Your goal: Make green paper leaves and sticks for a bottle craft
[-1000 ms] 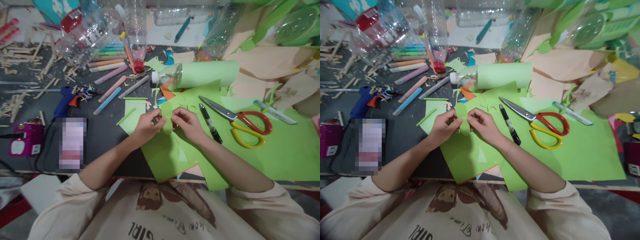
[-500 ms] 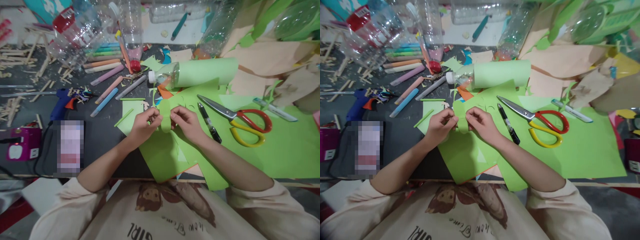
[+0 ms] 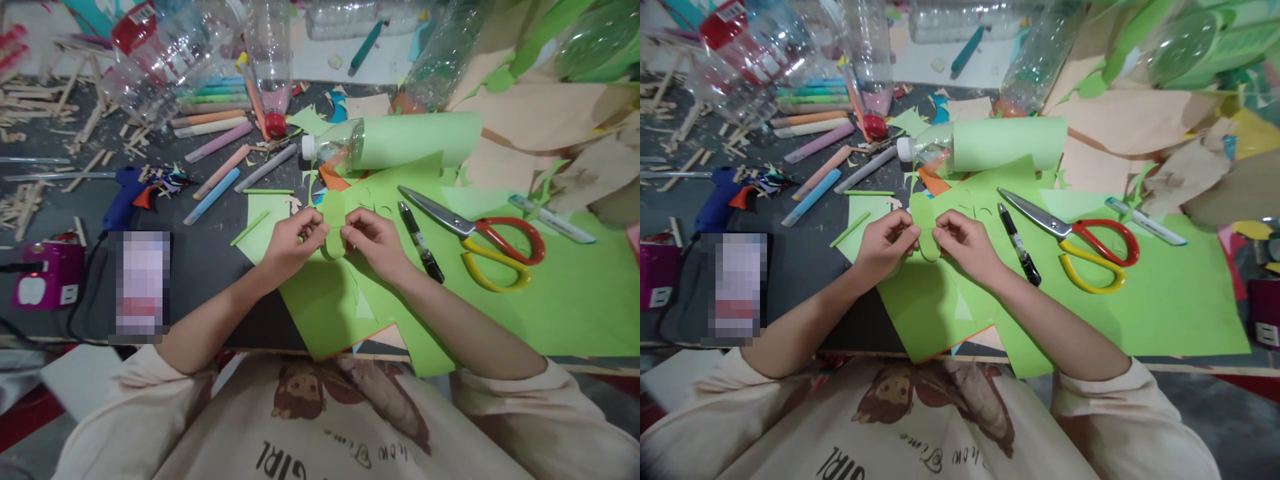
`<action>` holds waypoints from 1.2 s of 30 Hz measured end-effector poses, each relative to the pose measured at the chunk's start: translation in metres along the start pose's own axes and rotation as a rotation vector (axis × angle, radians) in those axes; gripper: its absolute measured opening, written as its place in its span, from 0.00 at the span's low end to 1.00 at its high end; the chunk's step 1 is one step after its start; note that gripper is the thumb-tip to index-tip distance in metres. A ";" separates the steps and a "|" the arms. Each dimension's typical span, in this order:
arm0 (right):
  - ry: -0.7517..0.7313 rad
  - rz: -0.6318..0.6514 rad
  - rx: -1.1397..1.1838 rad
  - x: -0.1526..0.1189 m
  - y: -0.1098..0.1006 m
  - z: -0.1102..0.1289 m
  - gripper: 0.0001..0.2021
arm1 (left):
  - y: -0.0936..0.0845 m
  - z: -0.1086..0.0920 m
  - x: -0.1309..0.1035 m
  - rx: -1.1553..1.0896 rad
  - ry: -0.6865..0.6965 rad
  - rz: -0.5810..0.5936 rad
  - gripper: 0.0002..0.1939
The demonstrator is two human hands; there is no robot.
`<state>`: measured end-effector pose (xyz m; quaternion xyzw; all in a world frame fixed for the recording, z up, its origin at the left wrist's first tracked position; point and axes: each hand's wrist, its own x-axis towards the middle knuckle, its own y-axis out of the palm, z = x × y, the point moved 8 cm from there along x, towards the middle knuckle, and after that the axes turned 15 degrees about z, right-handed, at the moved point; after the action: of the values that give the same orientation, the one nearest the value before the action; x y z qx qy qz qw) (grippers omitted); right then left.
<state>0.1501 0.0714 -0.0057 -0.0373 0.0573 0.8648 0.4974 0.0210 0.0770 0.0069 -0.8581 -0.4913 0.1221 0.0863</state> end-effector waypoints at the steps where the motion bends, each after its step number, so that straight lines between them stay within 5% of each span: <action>1: -0.004 0.001 0.001 0.000 0.000 0.000 0.14 | 0.000 0.000 0.000 -0.001 0.003 0.002 0.10; 14: -0.023 -0.029 -0.033 -0.002 -0.002 0.003 0.14 | 0.004 -0.002 0.001 0.106 0.033 0.057 0.10; 22: -0.012 -0.042 -0.079 -0.004 -0.003 0.008 0.09 | 0.012 -0.017 -0.005 0.277 0.202 0.142 0.12; 36: -0.058 -0.005 -0.197 -0.003 0.001 0.015 0.07 | 0.006 -0.017 -0.006 0.263 0.137 0.096 0.10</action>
<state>0.1507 0.0703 0.0096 -0.0609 -0.0425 0.8658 0.4949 0.0284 0.0683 0.0218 -0.8682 -0.4225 0.1304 0.2252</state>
